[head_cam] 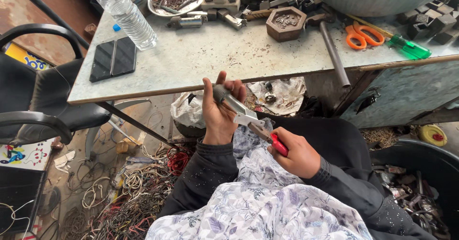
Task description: The person uses pliers to hold a metal lock cylinder on a wooden block and strikes it repeatedly with a hammer. They adjust the cylinder's position several times and continue hammering to reshape or disassemble the lock mechanism.
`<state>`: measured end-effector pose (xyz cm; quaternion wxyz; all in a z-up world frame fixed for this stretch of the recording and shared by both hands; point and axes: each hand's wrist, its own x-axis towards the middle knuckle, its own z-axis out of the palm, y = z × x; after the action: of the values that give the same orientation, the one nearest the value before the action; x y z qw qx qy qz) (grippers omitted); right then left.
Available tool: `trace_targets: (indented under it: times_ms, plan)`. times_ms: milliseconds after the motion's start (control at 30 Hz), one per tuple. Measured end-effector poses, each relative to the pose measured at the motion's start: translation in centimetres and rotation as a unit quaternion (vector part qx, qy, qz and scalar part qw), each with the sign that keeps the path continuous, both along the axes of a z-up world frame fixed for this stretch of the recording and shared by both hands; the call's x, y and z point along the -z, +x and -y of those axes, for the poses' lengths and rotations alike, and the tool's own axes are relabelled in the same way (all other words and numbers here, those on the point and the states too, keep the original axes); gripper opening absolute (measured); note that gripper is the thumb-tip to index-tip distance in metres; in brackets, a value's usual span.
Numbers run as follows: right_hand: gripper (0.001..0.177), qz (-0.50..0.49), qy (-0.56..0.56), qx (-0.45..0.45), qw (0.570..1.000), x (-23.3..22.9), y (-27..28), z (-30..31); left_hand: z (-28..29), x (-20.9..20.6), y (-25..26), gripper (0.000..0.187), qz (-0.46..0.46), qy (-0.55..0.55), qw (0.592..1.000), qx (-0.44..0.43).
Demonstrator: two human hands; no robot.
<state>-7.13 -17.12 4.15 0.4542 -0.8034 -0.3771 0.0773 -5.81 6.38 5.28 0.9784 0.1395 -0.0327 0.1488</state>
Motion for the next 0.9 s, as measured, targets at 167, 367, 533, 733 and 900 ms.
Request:
trace_targets:
  times_ms: [167,367,533,733,900]
  plan:
    - [0.028,-0.052,-0.025,-0.048,0.997,1.1,-0.5,-0.3,-1.8,1.0,-0.6,0.022,-0.014,-0.046,0.998,-0.045]
    - [0.026,-0.155,-0.033,-0.099,0.982,2.9,-0.3,-0.1,-1.6,-0.2,-2.4,0.018,-0.092,-0.021,0.991,-0.096]
    - [0.023,-0.241,0.014,-0.153,0.958,3.9,-0.1,1.3,-0.9,-1.3,-3.2,0.019,-0.072,-0.001,0.993,-0.095]
    - [0.026,-0.423,0.076,-0.183,0.884,4.6,0.4,2.4,-0.2,-0.8,-3.0,0.023,-0.056,0.02,0.994,-0.094]
    - [0.024,-0.624,0.194,-0.156,0.74,4.5,0.7,2.9,1.2,0.2,-1.9,0.053,-0.001,0.093,0.994,-0.052]
